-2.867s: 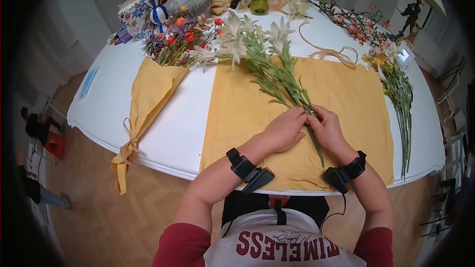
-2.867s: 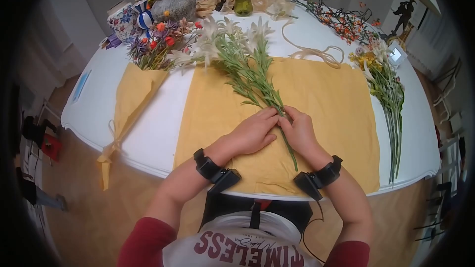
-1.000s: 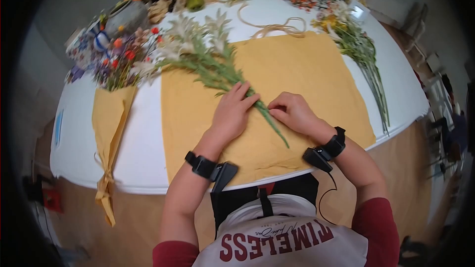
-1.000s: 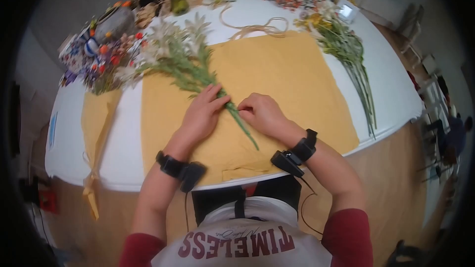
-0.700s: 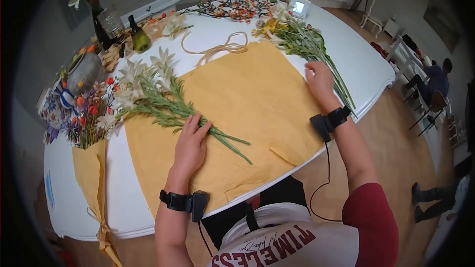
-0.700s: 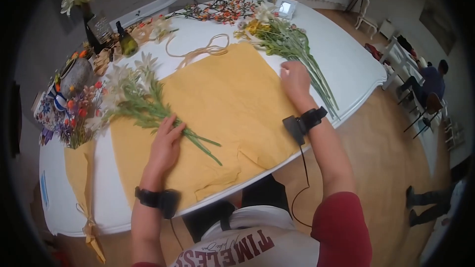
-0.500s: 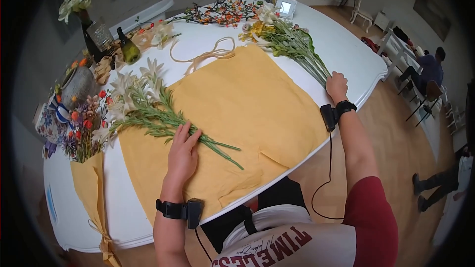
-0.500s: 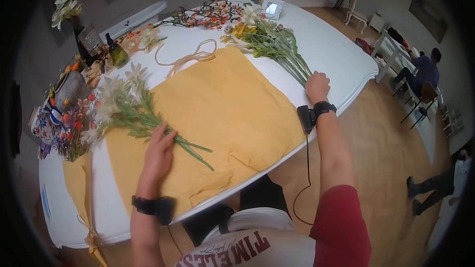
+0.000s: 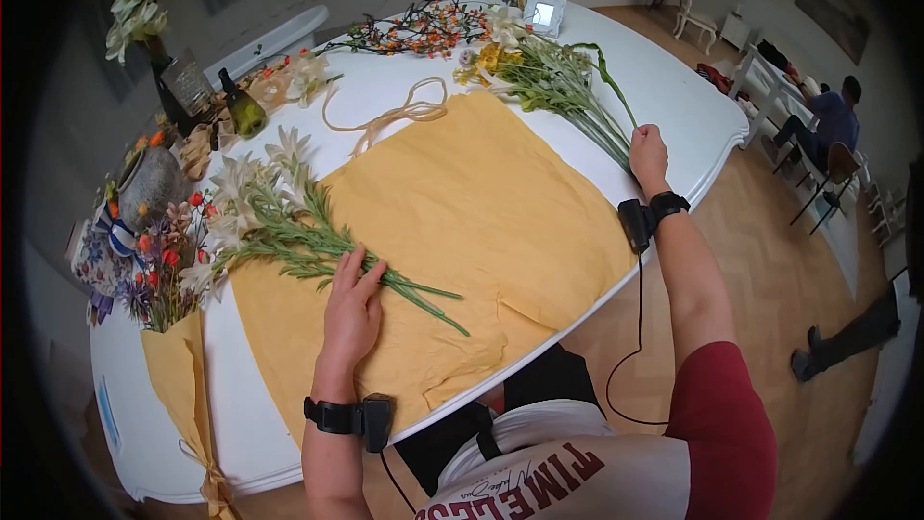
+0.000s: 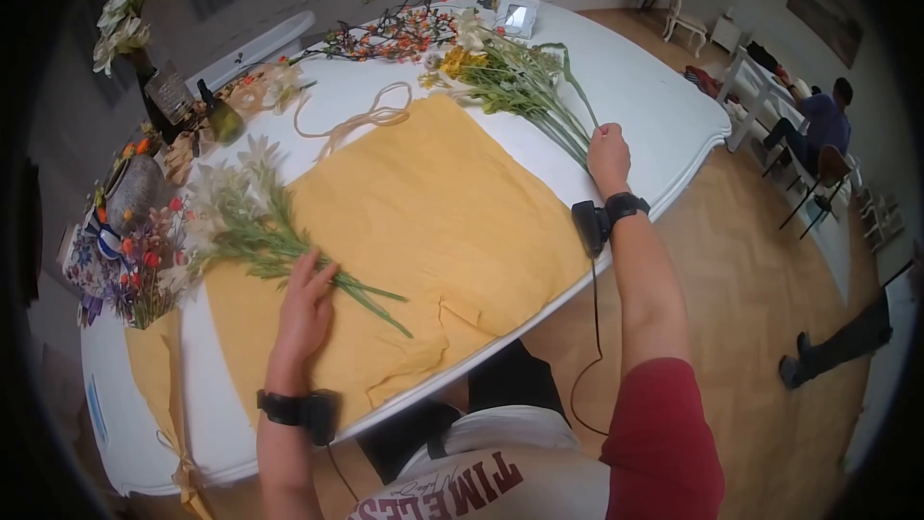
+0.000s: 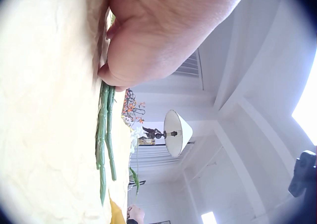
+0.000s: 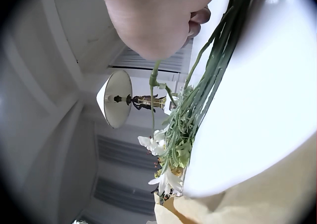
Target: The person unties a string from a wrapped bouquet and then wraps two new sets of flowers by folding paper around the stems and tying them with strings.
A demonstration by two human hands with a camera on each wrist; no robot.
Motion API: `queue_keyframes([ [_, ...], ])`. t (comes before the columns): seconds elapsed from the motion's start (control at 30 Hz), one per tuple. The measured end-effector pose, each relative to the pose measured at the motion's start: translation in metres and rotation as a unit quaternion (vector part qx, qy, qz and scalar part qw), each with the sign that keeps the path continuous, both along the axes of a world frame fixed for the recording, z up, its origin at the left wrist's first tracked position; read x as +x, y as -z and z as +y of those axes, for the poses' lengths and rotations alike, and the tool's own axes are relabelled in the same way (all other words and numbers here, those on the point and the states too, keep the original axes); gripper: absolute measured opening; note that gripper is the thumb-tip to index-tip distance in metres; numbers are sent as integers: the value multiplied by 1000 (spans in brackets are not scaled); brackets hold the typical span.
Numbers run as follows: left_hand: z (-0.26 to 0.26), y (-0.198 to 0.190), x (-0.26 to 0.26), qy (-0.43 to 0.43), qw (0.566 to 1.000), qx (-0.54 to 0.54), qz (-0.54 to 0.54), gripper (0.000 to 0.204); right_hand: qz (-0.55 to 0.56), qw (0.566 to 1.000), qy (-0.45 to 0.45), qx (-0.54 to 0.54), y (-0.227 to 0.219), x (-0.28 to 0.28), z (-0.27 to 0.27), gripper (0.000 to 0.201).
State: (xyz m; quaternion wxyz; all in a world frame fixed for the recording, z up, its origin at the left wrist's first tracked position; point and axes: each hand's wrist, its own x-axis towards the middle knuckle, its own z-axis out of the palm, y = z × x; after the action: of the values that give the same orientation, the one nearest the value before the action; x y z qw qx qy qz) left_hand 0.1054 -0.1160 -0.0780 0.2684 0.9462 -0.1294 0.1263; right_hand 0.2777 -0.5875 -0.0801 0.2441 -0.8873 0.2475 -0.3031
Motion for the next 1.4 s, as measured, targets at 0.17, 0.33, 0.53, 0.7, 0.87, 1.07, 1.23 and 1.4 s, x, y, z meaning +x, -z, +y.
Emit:
queue_keyframes([
  [0.17,0,0,0,3,1000,7,-1,42,-144,986,-79,20,-10,7,9,27],
  [0.33,0,-1,0,2,1000,16,-1,42,-231,952,-174,99,-30,14,34,28],
  [0.53,0,2,1,-8,1000,12,-15,42,-221,889,-323,237,-46,-3,86,25],
  [0.7,1,12,4,-16,999,1,-48,35,-192,865,-420,195,-50,-32,158,27],
  [0.87,3,10,2,-24,999,-8,-22,38,-152,826,-503,203,-47,-60,224,24],
  [1.07,2,6,1,-14,1000,-4,-12,40,-117,773,-595,188,-37,-90,291,19],
  [1.23,3,7,2,-11,1000,-3,-18,41,-81,770,-618,136,-8,-102,318,21],
  [1.4,2,5,1,-9,1000,-12,-24,41,-89,784,-604,110,3,-103,322,25],
])
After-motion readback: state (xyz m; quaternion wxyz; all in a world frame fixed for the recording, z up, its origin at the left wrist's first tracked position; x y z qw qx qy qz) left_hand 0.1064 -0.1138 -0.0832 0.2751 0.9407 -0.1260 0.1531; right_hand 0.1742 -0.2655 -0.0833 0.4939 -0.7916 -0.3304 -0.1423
